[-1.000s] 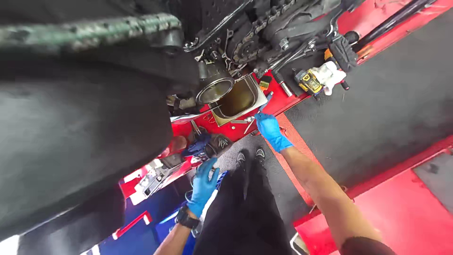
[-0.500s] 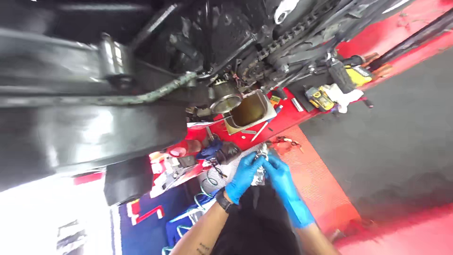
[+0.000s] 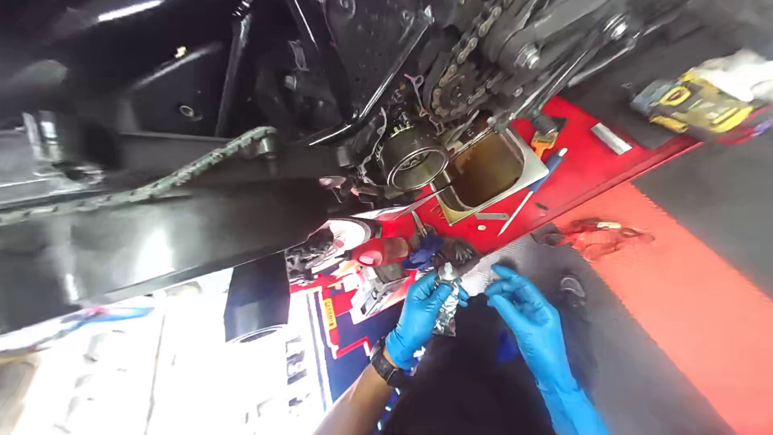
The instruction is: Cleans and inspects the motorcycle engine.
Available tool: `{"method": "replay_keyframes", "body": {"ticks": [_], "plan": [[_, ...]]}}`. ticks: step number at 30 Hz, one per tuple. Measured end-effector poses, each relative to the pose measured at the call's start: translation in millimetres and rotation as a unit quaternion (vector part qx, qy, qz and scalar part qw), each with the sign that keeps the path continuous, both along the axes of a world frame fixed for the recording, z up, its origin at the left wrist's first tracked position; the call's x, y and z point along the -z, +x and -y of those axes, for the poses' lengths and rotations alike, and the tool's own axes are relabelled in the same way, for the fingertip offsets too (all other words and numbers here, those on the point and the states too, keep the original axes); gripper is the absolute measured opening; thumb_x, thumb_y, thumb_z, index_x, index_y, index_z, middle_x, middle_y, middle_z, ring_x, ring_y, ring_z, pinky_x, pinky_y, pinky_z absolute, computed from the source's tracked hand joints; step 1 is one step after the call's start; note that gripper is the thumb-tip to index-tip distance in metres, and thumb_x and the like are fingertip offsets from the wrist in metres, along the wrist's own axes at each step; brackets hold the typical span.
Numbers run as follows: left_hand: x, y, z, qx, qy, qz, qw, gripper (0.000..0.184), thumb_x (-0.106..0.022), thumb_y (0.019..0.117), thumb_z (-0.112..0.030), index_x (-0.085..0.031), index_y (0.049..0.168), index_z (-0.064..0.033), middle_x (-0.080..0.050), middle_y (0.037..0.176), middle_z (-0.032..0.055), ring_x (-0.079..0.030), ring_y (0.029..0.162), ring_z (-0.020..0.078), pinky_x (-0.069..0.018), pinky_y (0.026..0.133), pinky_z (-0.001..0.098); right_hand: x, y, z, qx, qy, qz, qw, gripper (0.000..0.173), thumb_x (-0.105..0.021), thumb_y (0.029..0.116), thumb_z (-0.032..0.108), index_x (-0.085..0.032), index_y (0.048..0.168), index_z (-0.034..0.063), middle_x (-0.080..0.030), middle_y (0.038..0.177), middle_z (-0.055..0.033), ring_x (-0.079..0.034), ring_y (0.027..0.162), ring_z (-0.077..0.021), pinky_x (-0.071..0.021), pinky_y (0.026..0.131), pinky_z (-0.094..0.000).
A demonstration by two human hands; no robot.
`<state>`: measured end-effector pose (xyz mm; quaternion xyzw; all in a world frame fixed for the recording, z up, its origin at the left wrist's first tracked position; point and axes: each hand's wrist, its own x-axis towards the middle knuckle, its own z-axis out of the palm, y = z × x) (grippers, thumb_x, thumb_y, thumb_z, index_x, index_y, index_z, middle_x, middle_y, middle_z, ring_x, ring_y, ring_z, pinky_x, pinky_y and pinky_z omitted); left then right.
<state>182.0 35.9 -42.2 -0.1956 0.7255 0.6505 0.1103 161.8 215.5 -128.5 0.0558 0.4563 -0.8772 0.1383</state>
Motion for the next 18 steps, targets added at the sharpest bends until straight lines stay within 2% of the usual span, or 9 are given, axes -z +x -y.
{"method": "replay_keyframes", "body": {"ticks": [2,5,8,10,12,16,18], "plan": [[0.1,0.4,15.4,0.011,0.003,-0.019,1.000,0.023,-0.045,0.1047,-0.003,-0.062,0.118,0.0049,-0.076,0.095,0.0110,-0.074,0.085,0.0181,-0.0623,0.081,0.0341,5.9,6.5,19.5,0.022,-0.023,0.003,0.999,0.045,-0.070,0.0905,0.011,-0.063,0.134,0.0016,-0.074,0.093,-0.0043,-0.069,0.080,-0.0138,-0.0597,0.074,-0.0263],[5.2,-3.4,45.8,0.052,0.007,-0.042,0.998,0.024,-0.052,0.1059,-0.013,-0.062,0.124,0.0015,-0.076,0.094,0.0121,-0.075,0.084,0.0187,-0.0621,0.080,0.0339,15.1,15.1,51.1,0.054,-0.056,-0.002,0.997,0.050,-0.070,0.0913,0.012,-0.059,0.139,0.0005,-0.075,0.099,-0.0048,-0.071,0.087,-0.0145,-0.0601,0.080,-0.0267],[9.7,-3.5,69.3,0.085,-0.011,-0.039,0.996,0.027,-0.053,0.1052,-0.011,-0.058,0.128,0.0016,-0.076,0.096,0.0121,-0.075,0.085,0.0195,-0.0630,0.080,0.0352,18.6,23.9,78.1,0.050,-0.095,-0.013,0.994,0.074,-0.071,0.0893,0.008,-0.038,0.155,-0.0009,-0.073,0.118,-0.0104,-0.071,0.105,-0.0221,-0.0593,0.093,-0.0329],[11.8,-5.5,81.3,0.108,-0.029,-0.035,0.993,0.024,-0.054,0.1042,-0.009,-0.061,0.124,0.0008,-0.076,0.098,0.0108,-0.075,0.087,0.0176,-0.0628,0.080,0.0339,18.5,25.9,94.5,0.045,-0.097,-0.040,0.993,0.088,-0.072,0.0862,0.006,-0.025,0.160,-0.0015,-0.069,0.131,-0.0127,-0.067,0.117,-0.0272,-0.0564,0.102,-0.0384],[14.2,-7.2,92.7,0.122,-0.033,-0.033,0.991,0.020,-0.057,0.1033,-0.010,-0.066,0.118,-0.0002,-0.076,0.101,0.0111,-0.074,0.090,0.0182,-0.0624,0.082,0.0347,15.7,26.4,108.0,0.047,-0.100,-0.059,0.992,0.094,-0.073,0.0849,0.006,-0.019,0.161,-0.0029,-0.065,0.137,-0.0125,-0.063,0.125,-0.0279,-0.0525,0.109,-0.0399],[15.6,-11.8,109.9,0.131,-0.019,-0.042,0.990,0.019,-0.058,0.1034,-0.010,-0.067,0.115,0.0019,-0.076,0.103,0.0147,-0.075,0.090,0.0200,-0.0629,0.082,0.0354,13.6,20.2,125.0,0.057,-0.094,-0.074,0.991,0.091,-0.071,0.0883,0.010,-0.018,0.159,-0.0069,-0.062,0.139,-0.0152,-0.061,0.127,-0.0283,-0.0517,0.110,-0.0402],[8.0,-14.1,117.6,0.146,-0.030,-0.058,0.987,0.018,-0.059,0.1032,-0.012,-0.068,0.115,-0.0025,-0.076,0.101,0.0110,-0.075,0.090,0.0172,-0.0625,0.083,0.0331,13.6,10.7,133.5,0.061,-0.066,-0.070,0.993,0.076,-0.067,0.0956,0.018,-0.029,0.156,-0.0075,-0.065,0.135,-0.0137,-0.064,0.122,-0.0247,-0.0541,0.105,-0.0377]]}}
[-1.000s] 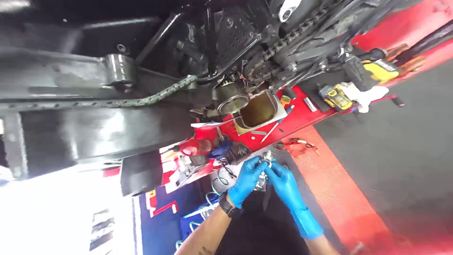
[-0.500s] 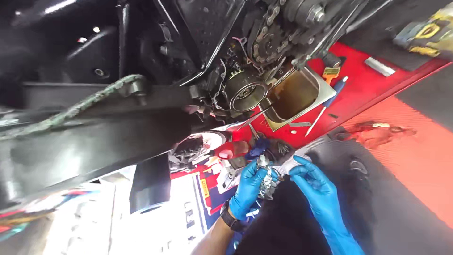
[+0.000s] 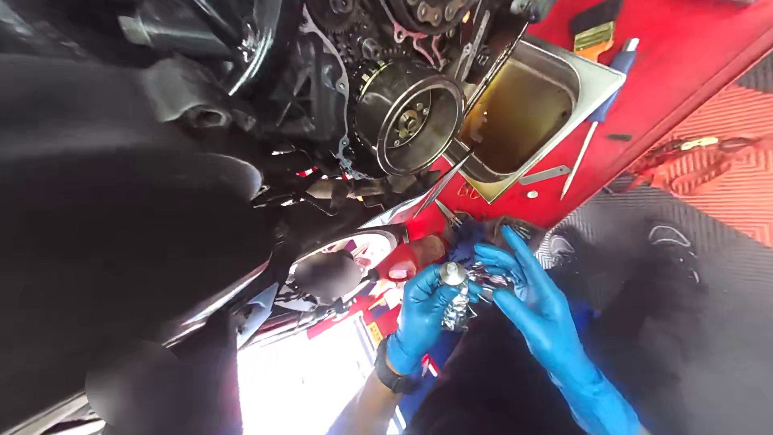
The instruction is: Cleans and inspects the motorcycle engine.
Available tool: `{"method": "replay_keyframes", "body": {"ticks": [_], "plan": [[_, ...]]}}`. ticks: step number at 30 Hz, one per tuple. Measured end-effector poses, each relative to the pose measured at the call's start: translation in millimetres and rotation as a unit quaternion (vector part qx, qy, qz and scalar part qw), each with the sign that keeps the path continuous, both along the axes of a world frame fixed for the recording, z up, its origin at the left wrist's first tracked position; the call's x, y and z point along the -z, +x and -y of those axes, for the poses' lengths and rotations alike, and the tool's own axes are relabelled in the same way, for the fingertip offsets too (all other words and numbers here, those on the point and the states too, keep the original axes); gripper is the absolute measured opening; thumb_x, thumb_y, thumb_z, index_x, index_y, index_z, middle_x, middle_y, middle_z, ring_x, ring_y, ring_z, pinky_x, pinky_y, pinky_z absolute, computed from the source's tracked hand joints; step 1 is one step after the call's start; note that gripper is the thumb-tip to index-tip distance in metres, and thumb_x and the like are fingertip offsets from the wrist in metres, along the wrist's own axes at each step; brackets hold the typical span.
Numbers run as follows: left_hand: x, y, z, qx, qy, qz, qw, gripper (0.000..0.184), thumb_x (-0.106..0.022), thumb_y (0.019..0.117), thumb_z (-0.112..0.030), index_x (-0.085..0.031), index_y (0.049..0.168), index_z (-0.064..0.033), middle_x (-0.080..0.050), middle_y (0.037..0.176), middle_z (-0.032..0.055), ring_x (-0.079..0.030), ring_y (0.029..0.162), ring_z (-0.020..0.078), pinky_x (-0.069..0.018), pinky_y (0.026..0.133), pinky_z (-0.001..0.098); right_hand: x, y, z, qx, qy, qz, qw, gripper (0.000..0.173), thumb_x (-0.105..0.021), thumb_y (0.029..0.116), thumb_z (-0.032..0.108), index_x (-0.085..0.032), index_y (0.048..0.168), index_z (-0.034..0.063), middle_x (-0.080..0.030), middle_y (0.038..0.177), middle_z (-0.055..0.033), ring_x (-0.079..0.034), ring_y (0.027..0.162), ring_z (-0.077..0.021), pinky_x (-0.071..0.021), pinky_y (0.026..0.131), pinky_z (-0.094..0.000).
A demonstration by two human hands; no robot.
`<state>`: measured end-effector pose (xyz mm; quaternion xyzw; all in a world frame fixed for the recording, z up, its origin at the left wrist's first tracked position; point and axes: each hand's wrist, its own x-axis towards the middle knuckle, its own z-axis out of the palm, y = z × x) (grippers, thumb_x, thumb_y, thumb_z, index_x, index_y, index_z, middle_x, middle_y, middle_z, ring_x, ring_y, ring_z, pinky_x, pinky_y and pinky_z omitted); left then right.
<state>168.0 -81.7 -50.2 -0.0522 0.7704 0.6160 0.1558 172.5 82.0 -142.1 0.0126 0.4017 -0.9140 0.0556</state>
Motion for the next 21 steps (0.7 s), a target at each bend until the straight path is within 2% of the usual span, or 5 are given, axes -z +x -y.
{"method": "replay_keyframes", "body": {"ticks": [6,9,15,19,21], "plan": [[-20.3,17.2,34.4,0.014,-0.050,0.009,0.999,0.017,-0.062,0.1025,-0.019,-0.072,0.114,-0.0116,-0.077,0.099,0.0078,-0.075,0.085,0.0169,-0.0633,0.078,0.0313,62.4,6.4,-12.7,0.070,0.229,0.174,0.955,0.027,-0.061,0.1004,0.015,-0.068,0.122,0.0003,-0.073,0.114,-0.0102,-0.071,0.101,-0.0151,-0.0602,0.089,-0.0321],[-17.8,32.5,55.0,-0.009,-0.046,0.024,0.999,0.017,-0.062,0.1014,-0.018,-0.071,0.113,-0.0102,-0.077,0.098,0.0095,-0.075,0.085,0.0182,-0.0634,0.079,0.0316,93.3,12.0,-17.6,0.056,0.464,0.153,0.870,0.028,-0.061,0.1002,0.026,-0.074,0.117,0.0071,-0.073,0.108,-0.0118,-0.070,0.098,-0.0200,-0.0585,0.087,-0.0378],[-16.7,48.4,68.4,-0.029,-0.056,0.039,0.997,0.016,-0.061,0.1020,-0.016,-0.071,0.111,-0.0062,-0.077,0.097,0.0120,-0.075,0.084,0.0199,-0.0634,0.078,0.0325,75.0,-30.8,74.0,-0.183,0.625,0.081,0.755,0.065,-0.065,0.0927,0.057,-0.070,0.112,-0.0044,-0.069,0.112,-0.0276,-0.064,0.111,-0.0466,-0.0497,0.094,-0.0627],[-28.3,51.4,78.7,-0.032,-0.065,0.030,0.997,0.016,-0.060,0.1021,-0.015,-0.071,0.110,-0.0059,-0.077,0.098,0.0117,-0.075,0.085,0.0183,-0.0629,0.078,0.0313,77.1,-28.6,94.2,-0.151,0.592,-0.011,0.791,0.026,-0.067,0.0947,0.024,-0.075,0.097,0.0003,-0.067,0.119,-0.0227,-0.061,0.115,-0.0455,-0.0503,0.092,-0.0625],[-33.5,53.5,84.8,-0.045,-0.059,0.031,0.997,0.016,-0.060,0.1023,-0.013,-0.070,0.111,-0.0050,-0.077,0.098,0.0131,-0.075,0.085,0.0187,-0.0627,0.078,0.0312,62.6,-19.6,85.8,-0.084,0.546,-0.100,0.827,0.015,-0.069,0.0911,0.023,-0.078,0.089,0.0100,-0.061,0.143,-0.0090,-0.051,0.135,-0.0390,-0.0442,0.104,-0.0610]]}}
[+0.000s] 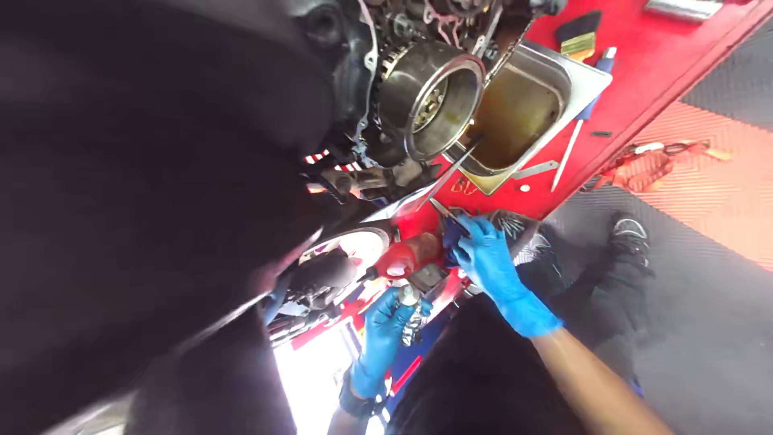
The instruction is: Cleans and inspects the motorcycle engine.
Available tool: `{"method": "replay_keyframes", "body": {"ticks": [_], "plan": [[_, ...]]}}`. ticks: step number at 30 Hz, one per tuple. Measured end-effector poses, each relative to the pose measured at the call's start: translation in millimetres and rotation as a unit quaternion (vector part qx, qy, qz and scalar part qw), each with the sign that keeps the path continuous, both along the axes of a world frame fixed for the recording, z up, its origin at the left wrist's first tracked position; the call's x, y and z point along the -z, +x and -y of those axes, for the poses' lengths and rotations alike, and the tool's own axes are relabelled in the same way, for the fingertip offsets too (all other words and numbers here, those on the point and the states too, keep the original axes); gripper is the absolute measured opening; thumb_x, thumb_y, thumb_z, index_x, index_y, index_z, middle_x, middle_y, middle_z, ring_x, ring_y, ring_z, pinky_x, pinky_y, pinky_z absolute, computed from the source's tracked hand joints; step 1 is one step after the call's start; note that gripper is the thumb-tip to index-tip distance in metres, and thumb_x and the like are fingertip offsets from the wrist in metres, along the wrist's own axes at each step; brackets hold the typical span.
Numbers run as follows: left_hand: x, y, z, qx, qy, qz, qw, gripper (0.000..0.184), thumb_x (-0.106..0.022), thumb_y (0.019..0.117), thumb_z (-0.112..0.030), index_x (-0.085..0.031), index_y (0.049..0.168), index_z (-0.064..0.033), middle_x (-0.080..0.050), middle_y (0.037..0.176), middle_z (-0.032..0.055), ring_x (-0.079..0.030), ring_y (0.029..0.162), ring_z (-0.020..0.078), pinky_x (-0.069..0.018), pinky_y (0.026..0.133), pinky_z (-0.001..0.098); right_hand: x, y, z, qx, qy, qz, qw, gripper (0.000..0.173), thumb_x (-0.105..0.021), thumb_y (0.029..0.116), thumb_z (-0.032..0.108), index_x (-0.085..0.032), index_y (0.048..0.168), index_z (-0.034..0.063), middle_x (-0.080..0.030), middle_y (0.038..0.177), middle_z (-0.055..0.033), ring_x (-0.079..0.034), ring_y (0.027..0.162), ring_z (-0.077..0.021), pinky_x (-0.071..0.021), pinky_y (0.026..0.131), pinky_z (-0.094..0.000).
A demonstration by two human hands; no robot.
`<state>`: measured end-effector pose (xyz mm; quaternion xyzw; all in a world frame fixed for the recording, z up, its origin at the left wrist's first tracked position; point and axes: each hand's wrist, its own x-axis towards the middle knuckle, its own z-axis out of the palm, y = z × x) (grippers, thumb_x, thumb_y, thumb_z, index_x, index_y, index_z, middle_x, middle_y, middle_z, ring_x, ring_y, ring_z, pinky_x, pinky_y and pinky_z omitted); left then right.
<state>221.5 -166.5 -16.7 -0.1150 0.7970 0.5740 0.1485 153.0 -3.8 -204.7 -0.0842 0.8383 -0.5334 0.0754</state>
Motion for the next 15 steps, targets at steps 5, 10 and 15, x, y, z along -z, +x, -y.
{"method": "replay_keyframes", "body": {"ticks": [5,10,15], "plan": [[-2.8,6.5,11.5,-0.008,-0.004,-0.008,1.000,0.019,-0.061,0.1022,-0.017,-0.070,0.112,-0.0033,-0.077,0.097,0.0143,-0.076,0.084,0.0203,-0.0634,0.077,0.0329,-57.6,-10.6,1.2,0.057,-0.311,-0.047,0.948,0.014,-0.066,0.0931,0.018,-0.071,0.094,0.0055,-0.073,0.117,-0.0077,-0.066,0.118,-0.0177,-0.0510,0.106,-0.0379],[-8.9,10.7,9.9,-0.013,0.002,-0.015,1.000,0.018,-0.064,0.1011,-0.020,-0.073,0.109,-0.0066,-0.077,0.097,0.0124,-0.076,0.084,0.0181,-0.0630,0.076,0.0304,-122.5,-44.0,12.4,0.162,-0.433,-0.029,0.886,0.018,-0.066,0.0939,0.008,-0.067,0.109,-0.0032,-0.071,0.100,-0.0103,-0.069,0.089,-0.0097,-0.0596,0.079,-0.0244],[-10.4,17.6,14.8,-0.016,-0.012,-0.026,0.999,0.016,-0.065,0.1005,-0.020,-0.073,0.109,-0.0088,-0.077,0.096,0.0094,-0.075,0.082,0.0153,-0.0627,0.075,0.0289,-149.9,-78.8,41.6,0.331,-0.235,-0.136,0.904,0.021,-0.068,0.0930,0.010,-0.077,0.111,0.0035,-0.074,0.095,-0.0109,-0.071,0.087,-0.0185,-0.0590,0.078,-0.0303]]}}
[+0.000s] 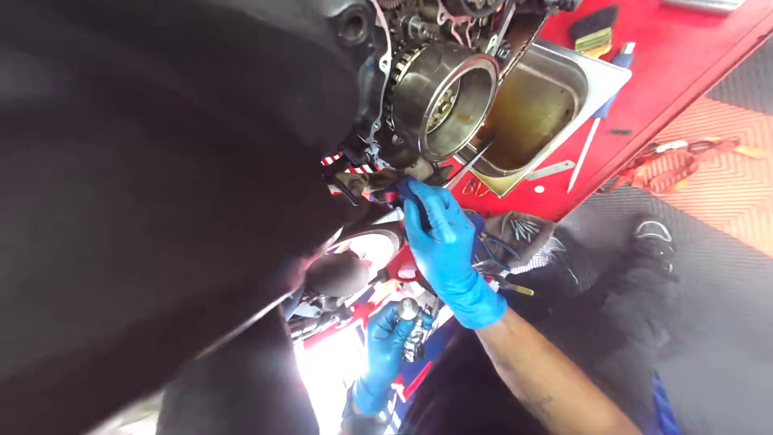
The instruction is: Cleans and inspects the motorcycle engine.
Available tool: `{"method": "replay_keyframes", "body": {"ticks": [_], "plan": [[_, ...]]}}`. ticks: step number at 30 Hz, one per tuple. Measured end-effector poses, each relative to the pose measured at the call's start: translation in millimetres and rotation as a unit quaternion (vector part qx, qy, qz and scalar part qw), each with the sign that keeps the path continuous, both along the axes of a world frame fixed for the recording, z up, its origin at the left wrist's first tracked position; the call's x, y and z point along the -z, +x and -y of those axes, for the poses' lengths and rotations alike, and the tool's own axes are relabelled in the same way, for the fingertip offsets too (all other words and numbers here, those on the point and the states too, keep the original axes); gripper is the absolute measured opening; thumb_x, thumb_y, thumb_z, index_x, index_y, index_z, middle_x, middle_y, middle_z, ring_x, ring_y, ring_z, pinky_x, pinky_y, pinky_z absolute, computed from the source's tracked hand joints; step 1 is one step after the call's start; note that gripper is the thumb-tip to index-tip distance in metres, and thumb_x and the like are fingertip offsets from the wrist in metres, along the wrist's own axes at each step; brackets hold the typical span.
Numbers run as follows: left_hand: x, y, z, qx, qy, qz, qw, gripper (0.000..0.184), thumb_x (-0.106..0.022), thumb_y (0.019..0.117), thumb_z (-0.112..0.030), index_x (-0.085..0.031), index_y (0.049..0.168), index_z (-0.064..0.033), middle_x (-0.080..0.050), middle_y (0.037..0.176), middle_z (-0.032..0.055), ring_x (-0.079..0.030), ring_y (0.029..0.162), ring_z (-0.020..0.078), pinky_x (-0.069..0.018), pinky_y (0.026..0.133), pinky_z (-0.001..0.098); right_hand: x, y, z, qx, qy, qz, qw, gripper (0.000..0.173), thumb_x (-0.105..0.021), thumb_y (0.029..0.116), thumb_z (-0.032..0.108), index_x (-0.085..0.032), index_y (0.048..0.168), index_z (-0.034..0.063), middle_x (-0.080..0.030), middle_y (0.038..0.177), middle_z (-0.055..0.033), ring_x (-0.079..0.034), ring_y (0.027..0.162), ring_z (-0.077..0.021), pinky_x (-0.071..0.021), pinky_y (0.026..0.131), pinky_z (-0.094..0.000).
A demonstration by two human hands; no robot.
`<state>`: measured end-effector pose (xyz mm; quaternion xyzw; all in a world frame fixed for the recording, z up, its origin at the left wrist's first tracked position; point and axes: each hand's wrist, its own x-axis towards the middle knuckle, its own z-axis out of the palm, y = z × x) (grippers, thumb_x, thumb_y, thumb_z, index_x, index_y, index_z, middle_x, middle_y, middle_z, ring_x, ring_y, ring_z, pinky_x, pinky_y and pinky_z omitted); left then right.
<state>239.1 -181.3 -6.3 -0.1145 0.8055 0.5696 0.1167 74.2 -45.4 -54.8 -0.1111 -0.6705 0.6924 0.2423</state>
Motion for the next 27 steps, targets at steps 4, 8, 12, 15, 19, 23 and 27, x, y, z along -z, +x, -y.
{"method": "replay_keyframes", "body": {"ticks": [4,8,12,15,19,23,27], "plan": [[-1.5,4.2,1.6,-0.019,-0.021,-0.002,1.000,0.015,-0.066,0.0995,-0.022,-0.074,0.109,-0.0128,-0.078,0.095,0.0053,-0.074,0.080,0.0115,-0.0624,0.073,0.0264,-8.7,-22.0,16.2,0.050,0.032,0.008,0.998,0.020,-0.067,0.0943,0.009,-0.079,0.110,0.0059,-0.074,0.094,-0.0099,-0.070,0.086,-0.0194,-0.0572,0.076,-0.0318],[-2.9,3.7,2.5,-0.025,-0.022,0.010,0.999,0.015,-0.065,0.1002,-0.020,-0.074,0.108,-0.0127,-0.077,0.096,0.0047,-0.074,0.082,0.0109,-0.0617,0.075,0.0264,-8.9,-32.3,37.6,0.063,0.025,-0.038,0.997,0.024,-0.070,0.0923,0.005,-0.078,0.115,0.0036,-0.074,0.101,-0.0135,-0.070,0.088,-0.0220,-0.0568,0.078,-0.0333],[0.2,3.3,5.9,-0.030,-0.025,0.006,0.999,0.015,-0.067,0.0987,-0.023,-0.075,0.108,-0.0145,-0.077,0.095,0.0034,-0.074,0.081,0.0106,-0.0622,0.075,0.0259,-0.4,-30.3,54.8,0.018,0.115,-0.026,0.993,0.024,-0.066,0.0912,0.003,-0.076,0.112,-0.0004,-0.070,0.092,-0.0144,-0.067,0.080,-0.0265,-0.0558,0.072,-0.0370],[-1.9,-2.7,2.9,-0.020,-0.030,-0.001,0.999,0.016,-0.067,0.0989,-0.023,-0.075,0.107,-0.0127,-0.078,0.094,0.0060,-0.075,0.079,0.0130,-0.0627,0.073,0.0273,-5.4,-23.3,49.9,-0.018,0.103,-0.007,0.995,0.021,-0.064,0.0918,0.005,-0.079,0.107,0.0017,-0.073,0.093,-0.0129,-0.070,0.085,-0.0265,-0.0573,0.076,-0.0379],[-7.6,0.5,4.8,-0.014,-0.017,-0.001,1.000,0.017,-0.065,0.1004,-0.023,-0.075,0.108,-0.0119,-0.077,0.094,0.0089,-0.075,0.079,0.0150,-0.0628,0.072,0.0287,-19.8,-14.2,8.4,-0.022,0.048,0.030,0.998,0.019,-0.065,0.0943,0.012,-0.080,0.104,0.0054,-0.073,0.090,-0.0091,-0.069,0.084,-0.0201,-0.0578,0.076,-0.0319],[-4.8,3.2,5.6,-0.016,-0.022,0.011,1.000,0.017,-0.065,0.1003,-0.025,-0.075,0.109,-0.0140,-0.078,0.095,0.0073,-0.075,0.080,0.0136,-0.0624,0.073,0.0269,-11.0,-26.7,-7.5,-0.023,0.111,0.099,0.989,0.019,-0.062,0.0956,0.012,-0.079,0.102,0.0072,-0.070,0.089,-0.0078,-0.068,0.083,-0.0208,-0.0565,0.076,-0.0326],[-4.3,1.4,-1.0,-0.016,-0.026,0.016,0.999,0.015,-0.065,0.0999,-0.023,-0.075,0.108,-0.0150,-0.078,0.094,0.0052,-0.074,0.080,0.0110,-0.0616,0.073,0.0252,-8.1,-38.3,9.2,-0.046,0.084,0.079,0.992,0.026,-0.059,0.0957,0.008,-0.076,0.115,0.0051,-0.075,0.103,-0.0117,-0.071,0.098,-0.0274,-0.0563,0.086,-0.0413]]}}
